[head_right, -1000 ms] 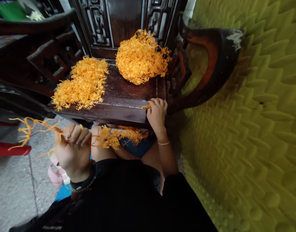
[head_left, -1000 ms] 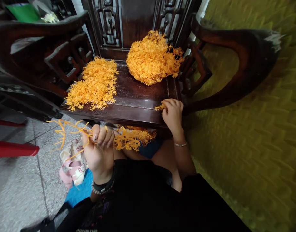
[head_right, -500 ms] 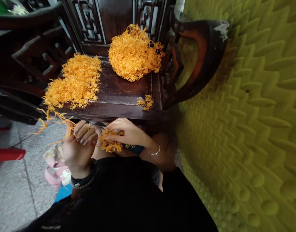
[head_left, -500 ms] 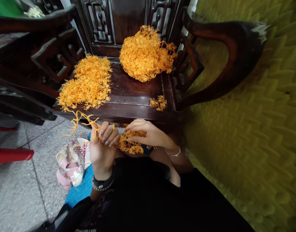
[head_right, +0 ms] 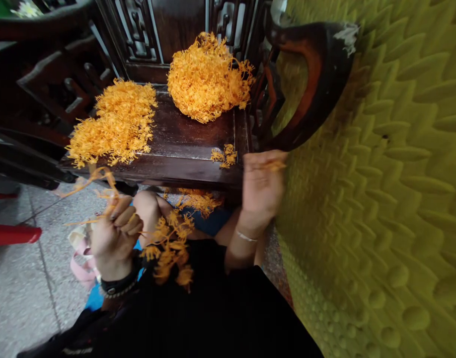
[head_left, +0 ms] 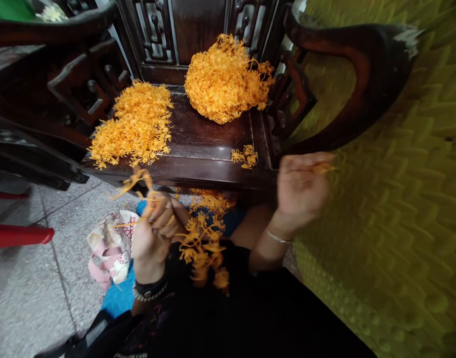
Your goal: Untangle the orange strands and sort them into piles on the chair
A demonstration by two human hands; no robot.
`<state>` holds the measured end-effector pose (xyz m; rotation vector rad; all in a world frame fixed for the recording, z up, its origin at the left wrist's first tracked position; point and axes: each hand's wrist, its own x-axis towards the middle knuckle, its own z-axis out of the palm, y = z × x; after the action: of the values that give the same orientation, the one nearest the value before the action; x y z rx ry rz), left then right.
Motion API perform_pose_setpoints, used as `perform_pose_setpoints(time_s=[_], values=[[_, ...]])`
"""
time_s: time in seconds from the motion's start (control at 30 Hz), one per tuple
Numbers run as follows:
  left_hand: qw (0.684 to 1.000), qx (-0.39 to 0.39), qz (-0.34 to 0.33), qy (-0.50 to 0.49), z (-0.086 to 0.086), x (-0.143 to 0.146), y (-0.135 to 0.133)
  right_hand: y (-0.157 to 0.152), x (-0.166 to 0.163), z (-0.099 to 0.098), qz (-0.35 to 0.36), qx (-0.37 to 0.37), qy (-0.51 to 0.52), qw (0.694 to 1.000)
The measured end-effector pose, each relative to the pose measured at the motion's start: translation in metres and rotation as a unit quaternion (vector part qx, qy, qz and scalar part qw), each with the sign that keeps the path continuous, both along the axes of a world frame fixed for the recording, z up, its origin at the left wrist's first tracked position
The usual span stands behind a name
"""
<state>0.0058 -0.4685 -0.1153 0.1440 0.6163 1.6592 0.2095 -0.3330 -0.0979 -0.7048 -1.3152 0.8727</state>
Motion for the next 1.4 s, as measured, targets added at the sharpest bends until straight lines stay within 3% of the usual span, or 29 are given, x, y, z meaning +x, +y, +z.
perform_pose_setpoints(time_s=[0.03,0.1,0.17,0.23,0.4,0.5,0.57,0.67,0.73,0.77,0.8,0.87,0.93,1.0,1.1,1.17,1.4], values=[[0.999,0.005,0.032,0.003,0.0,-0.004,-0.001,0.004,0.007,0.004,-0.037,0.029,0.027,0.999],[0.996,0.007,0.09,0.002,0.0,-0.009,-0.002,0.011,0.014,0.007,-0.033,0.032,0.006,0.999],[0.994,0.004,0.112,-0.006,0.0,-0.01,0.0,0.019,0.012,0.002,-0.019,0.017,-0.081,0.996],[0.993,0.004,0.113,-0.014,0.001,-0.006,0.004,0.033,0.006,-0.009,-0.051,0.028,-0.198,0.979],[0.992,0.016,0.112,-0.048,0.0,0.0,0.009,0.076,0.0,-0.043,-0.152,0.059,-0.475,0.865],[0.991,0.047,0.11,-0.06,-0.003,-0.004,0.008,0.089,-0.001,-0.057,-0.151,0.034,-0.54,0.827],[0.99,0.066,0.105,-0.062,-0.005,-0.008,0.008,0.087,-0.004,-0.06,-0.154,0.025,-0.531,0.833],[0.99,0.076,0.093,-0.07,-0.005,-0.009,0.008,0.066,-0.012,-0.051,-0.185,0.044,-0.443,0.876],[0.992,0.072,0.08,-0.073,-0.004,-0.008,0.009,0.044,-0.019,-0.038,-0.115,0.074,-0.38,0.915],[0.992,0.068,0.073,-0.073,-0.003,-0.008,0.009,0.032,-0.023,-0.032,-0.009,0.085,-0.364,0.928],[0.993,0.065,0.067,-0.072,-0.003,-0.007,0.009,0.022,-0.027,-0.027,0.125,0.082,-0.362,0.92],[0.994,0.058,0.056,-0.071,-0.003,-0.005,0.009,0.006,-0.036,-0.022,0.348,0.049,-0.365,0.862],[0.995,0.049,0.048,-0.067,-0.004,-0.004,0.007,-0.002,-0.042,-0.024,0.443,0.005,-0.36,0.821],[0.996,0.039,0.043,-0.062,-0.005,-0.004,0.005,-0.003,-0.044,-0.027,0.437,-0.028,-0.337,0.833],[0.997,0.032,0.056,-0.053,-0.002,-0.006,0.002,-0.004,-0.038,-0.026,0.375,-0.096,-0.26,0.885],[0.997,0.027,0.061,-0.047,0.0,-0.007,0.0,-0.007,-0.03,-0.023,0.361,-0.153,-0.209,0.896],[0.997,0.037,0.043,-0.055,0.0,-0.008,0.0,-0.02,-0.025,-0.024,0.44,-0.255,-0.122,0.852]])
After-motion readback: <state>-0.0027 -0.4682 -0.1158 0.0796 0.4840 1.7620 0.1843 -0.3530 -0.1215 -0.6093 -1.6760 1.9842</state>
